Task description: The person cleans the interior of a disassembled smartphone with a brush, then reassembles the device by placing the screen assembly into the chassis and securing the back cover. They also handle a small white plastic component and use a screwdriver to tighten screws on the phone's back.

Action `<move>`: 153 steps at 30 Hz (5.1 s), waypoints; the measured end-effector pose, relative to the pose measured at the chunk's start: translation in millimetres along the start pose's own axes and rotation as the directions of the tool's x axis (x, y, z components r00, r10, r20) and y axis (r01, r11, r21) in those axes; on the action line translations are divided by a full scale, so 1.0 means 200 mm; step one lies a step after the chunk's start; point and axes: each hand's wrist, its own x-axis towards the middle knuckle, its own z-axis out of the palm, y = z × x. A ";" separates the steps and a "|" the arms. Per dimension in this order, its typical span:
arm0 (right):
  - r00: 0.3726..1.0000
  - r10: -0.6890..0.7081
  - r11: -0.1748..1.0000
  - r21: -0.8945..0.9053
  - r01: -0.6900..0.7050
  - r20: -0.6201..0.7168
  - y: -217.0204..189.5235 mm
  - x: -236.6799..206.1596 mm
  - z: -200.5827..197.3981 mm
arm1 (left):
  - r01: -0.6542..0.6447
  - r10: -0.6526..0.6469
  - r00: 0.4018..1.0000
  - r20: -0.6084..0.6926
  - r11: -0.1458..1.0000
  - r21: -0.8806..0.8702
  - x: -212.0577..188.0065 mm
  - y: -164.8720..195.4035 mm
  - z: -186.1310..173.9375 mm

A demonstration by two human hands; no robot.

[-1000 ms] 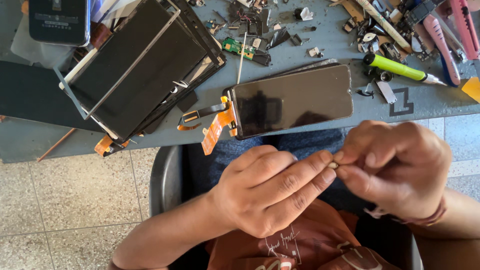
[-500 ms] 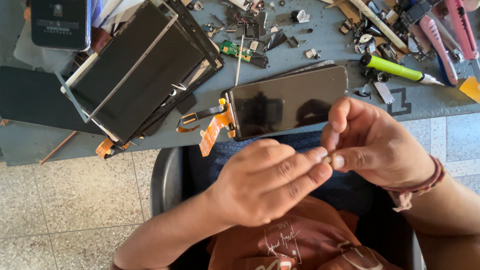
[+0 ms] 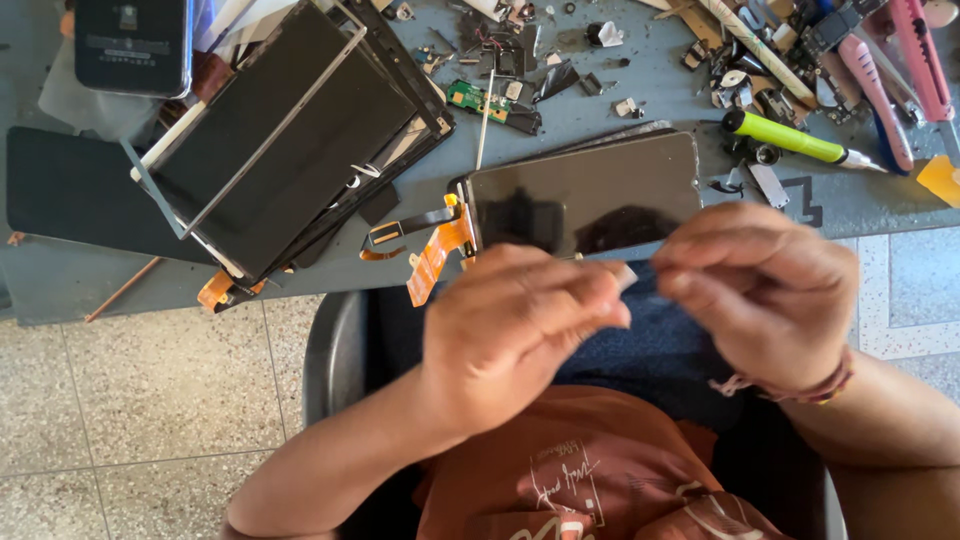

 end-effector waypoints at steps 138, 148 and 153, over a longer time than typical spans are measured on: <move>0.946 -0.090 0.723 -0.674 -0.153 -0.311 0.00 0.36 -0.40 | 0.529 -0.521 0.845 0.124 0.776 -0.344 -0.18 0.03 0.07; 0.995 -0.066 0.648 -0.761 -0.012 -0.072 0.01 0.35 -0.35 | 0.532 -0.515 0.843 0.154 0.761 -0.372 -0.16 0.06 0.08; 0.991 -0.101 0.530 -0.838 0.130 0.090 0.08 0.44 -0.27 | 0.490 -0.475 0.870 0.133 0.800 -0.346 -0.14 0.08 0.03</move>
